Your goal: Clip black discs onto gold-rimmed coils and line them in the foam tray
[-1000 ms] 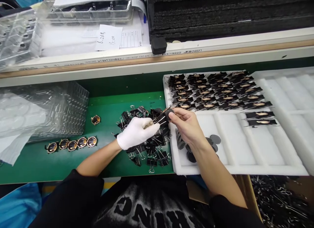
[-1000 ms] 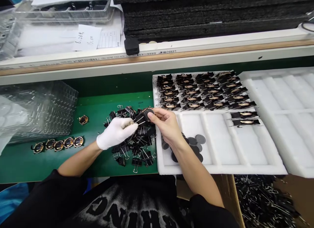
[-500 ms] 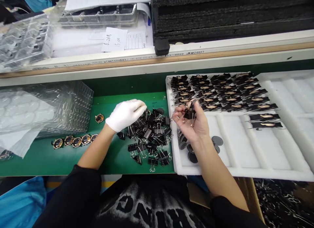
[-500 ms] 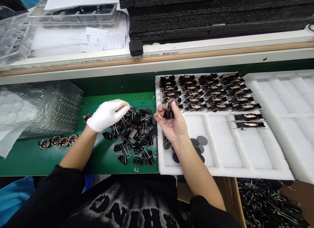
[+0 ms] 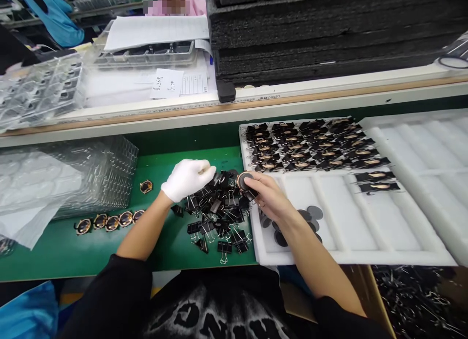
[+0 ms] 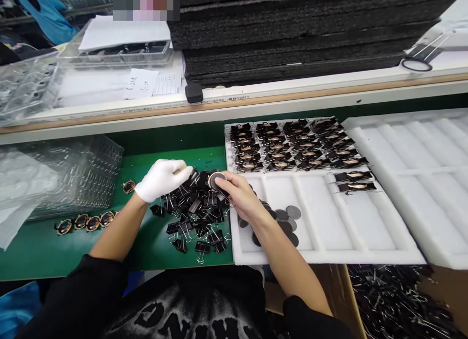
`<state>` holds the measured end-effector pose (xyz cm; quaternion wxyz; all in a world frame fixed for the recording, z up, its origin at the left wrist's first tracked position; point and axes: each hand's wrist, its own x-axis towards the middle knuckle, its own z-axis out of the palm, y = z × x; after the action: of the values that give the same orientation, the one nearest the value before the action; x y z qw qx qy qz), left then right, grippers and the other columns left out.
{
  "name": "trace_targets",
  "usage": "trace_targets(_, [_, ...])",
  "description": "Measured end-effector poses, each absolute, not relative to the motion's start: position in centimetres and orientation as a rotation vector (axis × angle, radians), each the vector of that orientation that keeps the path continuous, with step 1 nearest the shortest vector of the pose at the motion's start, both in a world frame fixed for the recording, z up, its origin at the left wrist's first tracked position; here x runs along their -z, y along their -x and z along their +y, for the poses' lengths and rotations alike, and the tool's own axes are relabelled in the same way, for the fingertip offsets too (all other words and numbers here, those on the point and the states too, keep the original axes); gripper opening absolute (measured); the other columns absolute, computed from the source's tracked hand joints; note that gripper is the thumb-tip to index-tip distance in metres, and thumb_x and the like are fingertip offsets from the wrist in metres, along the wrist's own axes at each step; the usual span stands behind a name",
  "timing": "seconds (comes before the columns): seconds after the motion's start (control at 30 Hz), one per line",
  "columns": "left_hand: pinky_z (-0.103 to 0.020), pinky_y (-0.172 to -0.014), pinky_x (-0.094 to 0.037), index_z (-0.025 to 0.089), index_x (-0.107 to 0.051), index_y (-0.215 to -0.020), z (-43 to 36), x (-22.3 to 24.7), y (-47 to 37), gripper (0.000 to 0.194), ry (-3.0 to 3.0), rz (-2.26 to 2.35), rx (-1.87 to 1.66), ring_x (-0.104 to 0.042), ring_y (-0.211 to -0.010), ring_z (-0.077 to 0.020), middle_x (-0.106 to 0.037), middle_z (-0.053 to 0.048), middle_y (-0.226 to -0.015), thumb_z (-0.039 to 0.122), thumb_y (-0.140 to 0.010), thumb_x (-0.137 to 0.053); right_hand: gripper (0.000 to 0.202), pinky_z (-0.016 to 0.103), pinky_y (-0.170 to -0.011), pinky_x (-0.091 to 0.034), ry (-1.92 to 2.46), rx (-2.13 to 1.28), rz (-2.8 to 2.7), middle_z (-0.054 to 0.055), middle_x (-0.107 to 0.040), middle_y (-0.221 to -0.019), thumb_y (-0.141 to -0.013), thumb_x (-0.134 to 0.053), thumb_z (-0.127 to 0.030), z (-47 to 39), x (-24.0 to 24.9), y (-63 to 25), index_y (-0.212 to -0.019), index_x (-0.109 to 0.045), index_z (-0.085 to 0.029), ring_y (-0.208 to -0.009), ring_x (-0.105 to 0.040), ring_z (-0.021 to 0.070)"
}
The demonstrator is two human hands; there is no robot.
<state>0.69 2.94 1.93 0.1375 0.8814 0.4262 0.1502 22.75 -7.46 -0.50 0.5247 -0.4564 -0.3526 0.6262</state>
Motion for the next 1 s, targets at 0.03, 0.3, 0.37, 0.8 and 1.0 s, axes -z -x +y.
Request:
trace_targets(0.03, [-0.029,-0.058,-0.021,0.020,-0.030,-0.058,2.7,-2.0,-0.5,0.044,-2.573,1.211,-0.407,-0.026,-0.055,-0.0121,-0.031,0.004,-0.054,0.037,-0.093,-0.051,0.025,0.029,-0.079,-0.053,1.113,-1.483,-0.865,0.001,-0.069,-0.085,-0.080,-0.078,-0.047,-7.5,0.7,-22.6,-0.084,-0.077,-0.022,-0.081,-0.062,0.0144])
trace_targets(0.3, [-0.029,-0.058,-0.024,0.020,-0.041,-0.057,1.3,-2.4,-0.3,0.044,-2.637,1.173,-0.668,-0.031,-0.055,-0.0110,-0.038,0.004,-0.055,0.037,-0.096,-0.053,0.023,0.045,-0.118,-0.037,1.035,-1.558,-1.138,0.006,-0.058,-0.149,-0.086,-0.076,-0.049,-7.5,1.5,-23.1,-0.096,-0.081,-0.028,-0.137,-0.053,0.0242])
trace_targets(0.37, [-0.029,-0.057,-0.024,0.020,-0.046,-0.058,1.1,-2.7,-0.2,0.043,-2.673,1.198,-0.724,-0.033,-0.055,-0.0110,-0.043,0.003,-0.056,0.038,-0.096,-0.053,0.025,0.047,-0.116,-0.042,0.981,-1.602,-1.121,0.006,-0.061,-0.146,-0.086,-0.076,-0.050,-7.6,1.5,-23.2,-0.100,-0.081,-0.029,-0.130,-0.059,0.0243])
trace_targets(0.8, [-0.033,-0.057,-0.010,0.016,-0.058,-0.060,0.6,-3.3,0.1,0.040,-3.050,1.458,-0.254,-0.044,-0.045,-0.0138,-0.054,-0.005,-0.054,0.028,-0.097,-0.046,0.025,0.051,-0.111,-0.045,1.147,-1.433,-1.374,0.007,-0.061,-0.142,-0.093,-0.069,-0.050,-7.7,2.0,-22.5,-0.104,-0.079,-0.030,-0.128,-0.059,0.0265])
trace_targets(1.0, [-0.034,-0.058,-0.018,0.018,-0.055,-0.059,0.4,-4.2,0.2,0.045,-3.231,1.078,-0.574,-0.041,-0.049,-0.0130,-0.052,-0.002,-0.055,0.033,-0.100,-0.049,0.022,0.055,-0.120,-0.036,1.046,-1.411,-1.509,0.004,-0.043,-0.162,-0.092,-0.071,-0.046,-7.7,1.6,-22.7,-0.105,-0.079,-0.031,-0.150,-0.038,0.0305])
